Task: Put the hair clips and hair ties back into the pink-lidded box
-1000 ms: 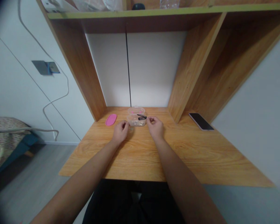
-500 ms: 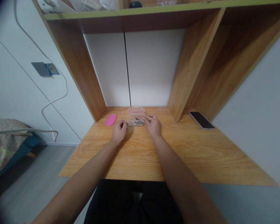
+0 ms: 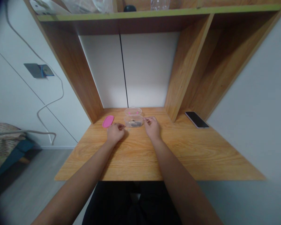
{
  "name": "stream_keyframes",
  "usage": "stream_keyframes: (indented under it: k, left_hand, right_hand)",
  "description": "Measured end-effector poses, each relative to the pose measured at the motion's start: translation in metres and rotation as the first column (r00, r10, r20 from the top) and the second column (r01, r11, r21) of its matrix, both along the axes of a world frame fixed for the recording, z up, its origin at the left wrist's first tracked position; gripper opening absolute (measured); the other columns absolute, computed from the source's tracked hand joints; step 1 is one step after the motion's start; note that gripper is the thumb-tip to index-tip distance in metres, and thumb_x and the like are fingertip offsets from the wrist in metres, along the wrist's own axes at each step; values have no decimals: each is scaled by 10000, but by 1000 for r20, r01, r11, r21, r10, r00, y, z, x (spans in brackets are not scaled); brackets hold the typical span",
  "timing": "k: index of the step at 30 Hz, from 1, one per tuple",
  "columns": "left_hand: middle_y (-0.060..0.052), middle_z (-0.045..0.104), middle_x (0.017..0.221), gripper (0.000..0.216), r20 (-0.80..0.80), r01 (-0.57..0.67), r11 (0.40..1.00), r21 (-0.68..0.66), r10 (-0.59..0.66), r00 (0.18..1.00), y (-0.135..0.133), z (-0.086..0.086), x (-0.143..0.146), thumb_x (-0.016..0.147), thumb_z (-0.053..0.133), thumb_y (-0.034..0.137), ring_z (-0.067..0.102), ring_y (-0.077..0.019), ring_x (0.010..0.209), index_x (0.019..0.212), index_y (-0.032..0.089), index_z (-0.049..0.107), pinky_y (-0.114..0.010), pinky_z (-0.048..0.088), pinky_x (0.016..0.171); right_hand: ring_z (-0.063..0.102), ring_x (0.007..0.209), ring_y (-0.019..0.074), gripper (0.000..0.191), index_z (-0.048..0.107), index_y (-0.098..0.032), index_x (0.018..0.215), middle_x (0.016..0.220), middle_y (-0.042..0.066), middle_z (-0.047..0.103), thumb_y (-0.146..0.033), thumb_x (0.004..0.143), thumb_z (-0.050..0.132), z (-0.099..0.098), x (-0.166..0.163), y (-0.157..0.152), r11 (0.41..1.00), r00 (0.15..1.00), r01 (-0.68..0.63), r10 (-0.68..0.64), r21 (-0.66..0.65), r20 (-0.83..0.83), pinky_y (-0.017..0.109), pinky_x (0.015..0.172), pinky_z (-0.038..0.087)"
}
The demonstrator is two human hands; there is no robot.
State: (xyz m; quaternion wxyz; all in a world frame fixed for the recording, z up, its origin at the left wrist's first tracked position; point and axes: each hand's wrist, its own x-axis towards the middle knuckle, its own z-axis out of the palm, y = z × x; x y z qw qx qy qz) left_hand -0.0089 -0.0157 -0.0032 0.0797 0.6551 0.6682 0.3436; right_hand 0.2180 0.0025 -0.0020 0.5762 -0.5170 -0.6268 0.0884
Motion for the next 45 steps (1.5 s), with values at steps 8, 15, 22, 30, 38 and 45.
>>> stream_keyframes:
  k: [8, 15, 22, 30, 38, 45]
  left_hand:
    - [-86, 772, 948, 266, 4, 57, 997, -50, -57, 998, -1, -2, 1, 738, 620, 168, 678, -284, 954, 949, 234, 767, -393, 465, 876]
    - [-58, 755, 852, 183, 127, 34, 999, -12, -32, 991, 4, -8, 1, 759, 625, 168, 681, -238, 845, 903, 222, 723, -355, 466, 843]
    - [-61, 714, 890, 160, 367, -54, 995, 83, 20, 930, 14, -12, -4, 838, 551, 173, 673, -183, 821, 972, 185, 638, -293, 495, 785]
    - [-47, 652, 855, 124, 641, -126, 977, 170, -13, 767, 30, -18, -10, 826, 526, 142, 663, -144, 762, 942, 185, 543, -268, 526, 722]
    - [-26, 615, 892, 205, 748, -61, 960, 273, -172, 641, 30, -12, -4, 763, 616, 162, 636, -106, 721, 937, 191, 511, -266, 544, 758]
    - [-33, 648, 886, 294, 722, 174, 931, 320, -358, 592, 17, -8, 11, 717, 722, 180, 660, -122, 781, 955, 184, 549, -279, 556, 789]
  right_hand:
    - [612, 785, 200, 288, 749, -189, 825, 822, 59, 650, -409, 911, 583, 2, -2, -2, 1000, 1000, -14, 14, -3, -5, 322, 747, 483]
    - [604, 773, 196, 289, 751, -199, 831, 811, 51, 647, -417, 912, 579, 2, -1, -3, 1000, 1000, -22, 22, -3, 5, 320, 734, 472]
    - [602, 767, 195, 310, 751, -196, 831, 804, 49, 651, -432, 916, 569, 2, -1, -2, 1000, 1000, -13, 13, -4, 0, 316, 721, 465]
    - [606, 790, 205, 326, 750, -201, 833, 830, 61, 667, -454, 916, 562, 3, 0, -3, 1000, 1000, -12, 12, -10, 0, 324, 728, 470]
    - [621, 786, 202, 343, 757, -193, 853, 842, 63, 696, -466, 915, 558, 2, 0, -3, 998, 998, -55, 54, -19, -36, 317, 721, 464]
    - [664, 769, 194, 289, 769, -177, 925, 887, 76, 752, -426, 865, 634, -4, -10, -6, 964, 966, -255, 252, -75, -53, 307, 706, 507]
